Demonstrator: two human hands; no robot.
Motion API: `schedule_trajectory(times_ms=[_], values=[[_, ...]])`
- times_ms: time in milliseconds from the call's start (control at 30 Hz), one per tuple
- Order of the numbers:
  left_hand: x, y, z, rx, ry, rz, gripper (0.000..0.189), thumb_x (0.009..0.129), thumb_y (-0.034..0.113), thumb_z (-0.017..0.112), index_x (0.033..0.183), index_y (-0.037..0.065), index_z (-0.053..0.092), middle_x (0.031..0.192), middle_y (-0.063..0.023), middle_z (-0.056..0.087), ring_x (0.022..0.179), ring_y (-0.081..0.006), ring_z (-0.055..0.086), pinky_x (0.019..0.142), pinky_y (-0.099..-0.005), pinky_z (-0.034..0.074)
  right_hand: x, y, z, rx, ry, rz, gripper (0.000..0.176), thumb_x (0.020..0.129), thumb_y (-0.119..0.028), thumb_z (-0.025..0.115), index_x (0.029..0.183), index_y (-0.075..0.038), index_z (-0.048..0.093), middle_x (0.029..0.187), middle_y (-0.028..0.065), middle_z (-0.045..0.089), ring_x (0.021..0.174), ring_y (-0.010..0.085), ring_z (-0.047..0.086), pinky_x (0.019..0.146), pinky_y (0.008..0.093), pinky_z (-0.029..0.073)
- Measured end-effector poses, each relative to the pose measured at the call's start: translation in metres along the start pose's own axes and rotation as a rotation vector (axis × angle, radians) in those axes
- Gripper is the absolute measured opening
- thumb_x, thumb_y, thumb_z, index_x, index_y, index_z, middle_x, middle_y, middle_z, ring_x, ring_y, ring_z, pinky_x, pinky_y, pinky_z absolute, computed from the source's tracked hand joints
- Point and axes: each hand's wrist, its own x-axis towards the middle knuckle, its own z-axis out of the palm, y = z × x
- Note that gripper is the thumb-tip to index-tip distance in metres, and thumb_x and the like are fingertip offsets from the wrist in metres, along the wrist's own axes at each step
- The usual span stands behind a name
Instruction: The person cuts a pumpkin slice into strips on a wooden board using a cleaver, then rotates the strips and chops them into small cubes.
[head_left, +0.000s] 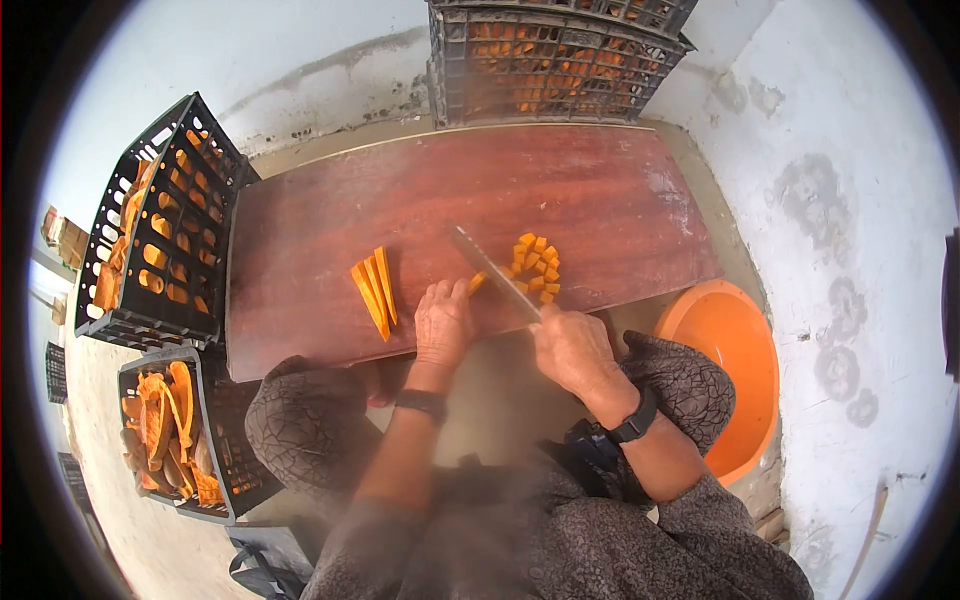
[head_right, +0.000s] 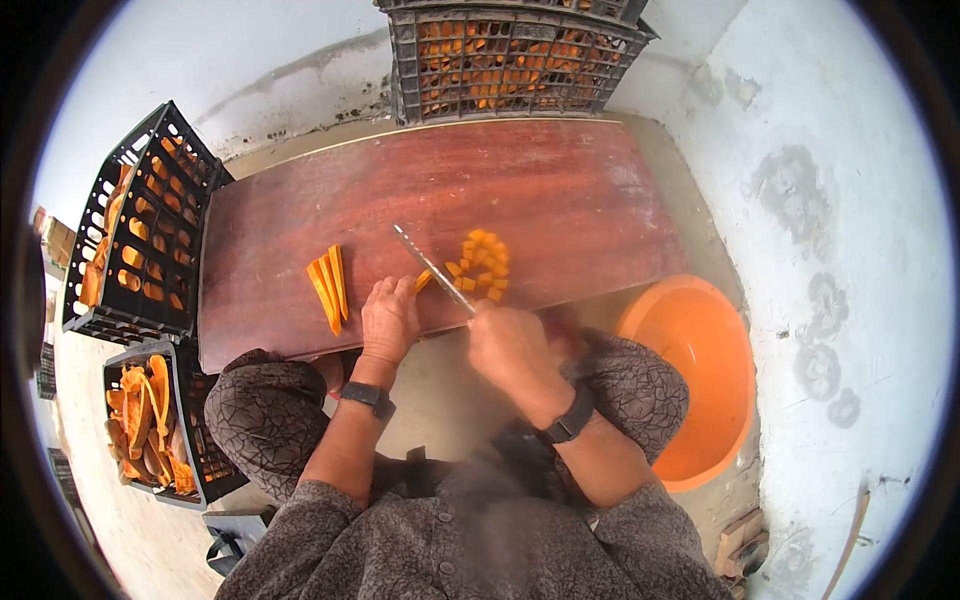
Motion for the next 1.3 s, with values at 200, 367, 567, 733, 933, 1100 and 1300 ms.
schedule_trajectory(times_ms=[200, 367, 567, 733, 933, 1100, 1300], values=[[-0.001, -0.001, 0.002, -0.026, 0.027, -0.001, 0.016, 0.075, 0.004, 0.057, 0.091, 0.006, 0.061, 0.081, -0.0128, 0.056, 0.082, -0.0322, 0.057, 0.072, -0.0418, 0.048, -0.002, -0.005, -0.009, -0.023, -0.037, 0.008, 0.02, 0.085, -0.015, 0.061, 0.086, 0.005, 0.06, 0.07, 0.0256, 0.063, 0.072, 0.0423, 0.064, 0.07, 0.05, 0.049], [-0.002, -0.004, 0.006, -0.085, 0.05, -0.008, 0.006, 0.08, 0.006, 0.058, 0.086, 0.005, 0.059, 0.08, -0.0142, 0.056, 0.082, -0.0334, 0.056, 0.072, -0.0432, 0.048, 0.0, 0.0, -0.003, -0.033, -0.085, 0.012, 0.018, 0.085, -0.014, 0.06, 0.086, 0.005, 0.06, 0.075, 0.0248, 0.064, 0.076, 0.0419, 0.064, 0.072, 0.0491, 0.05], [-0.001, -0.008, 0.01, -0.11, 0.048, -0.003, 0.005, 0.081, 0.005, 0.058, 0.085, 0.004, 0.058, 0.08, -0.0149, 0.056, 0.081, -0.0345, 0.056, 0.073, -0.0438, 0.048, 0.014, -0.007, 0.001, -0.057, -0.168, 0.036, 0.012, 0.078, -0.005, 0.058, 0.086, 0.004, 0.061, 0.081, 0.0253, 0.064, 0.083, 0.0416, 0.064, 0.074, 0.0489, 0.05], [0.0, -0.009, 0.011, -0.134, 0.043, 0.007, 0.01, 0.079, 0.003, 0.06, 0.089, 0.004, 0.06, 0.081, -0.0146, 0.057, 0.081, -0.0349, 0.056, 0.073, -0.0432, 0.048, 0.029, 0.001, 0.024, -0.107, -0.081, -0.036, 0.012, 0.075, -0.006, 0.06, 0.085, 0.0, 0.061, 0.079, 0.021, 0.066, 0.077, 0.0382, 0.066, 0.069, 0.0464, 0.052], [-0.002, -0.009, 0.009, -0.213, 0.109, -0.005, 0.008, 0.078, 0.004, 0.06, 0.086, 0.006, 0.062, 0.081, -0.0135, 0.058, 0.08, -0.034, 0.057, 0.071, -0.0444, 0.049, 0.036, 0.011, 0.04, 0.049, 0.008, 0.038, 0.011, 0.08, -0.01, 0.058, 0.088, -0.004, 0.063, 0.08, 0.0193, 0.066, 0.078, 0.038, 0.065, 0.069, 0.0475, 0.051], [-0.001, -0.011, 0.012, -0.246, 0.172, 0.018, 0.01, 0.078, 0.004, 0.061, 0.088, 0.006, 0.063, 0.083, -0.0127, 0.06, 0.081, -0.0332, 0.058, 0.072, -0.0432, 0.049, 0.03, 0.013, 0.033, 0.117, 0.005, 0.113, 0.019, 0.084, -0.016, 0.059, 0.09, 0.002, 0.061, 0.079, 0.0239, 0.064, 0.084, 0.0437, 0.062, 0.073, 0.0516, 0.048], [-0.002, -0.012, 0.013, -0.225, 0.133, 0.017, 0.013, 0.078, 0.003, 0.062, 0.09, 0.006, 0.064, 0.085, -0.012, 0.061, 0.084, -0.0326, 0.058, 0.074, -0.0425, 0.05, 0.014, -0.002, 0.004, 0.106, 0.046, 0.047, 0.023, 0.085, -0.019, 0.061, 0.083, 0.004, 0.057, 0.073, 0.0266, 0.062, 0.075, 0.0461, 0.061, 0.069, 0.0518, 0.048]])
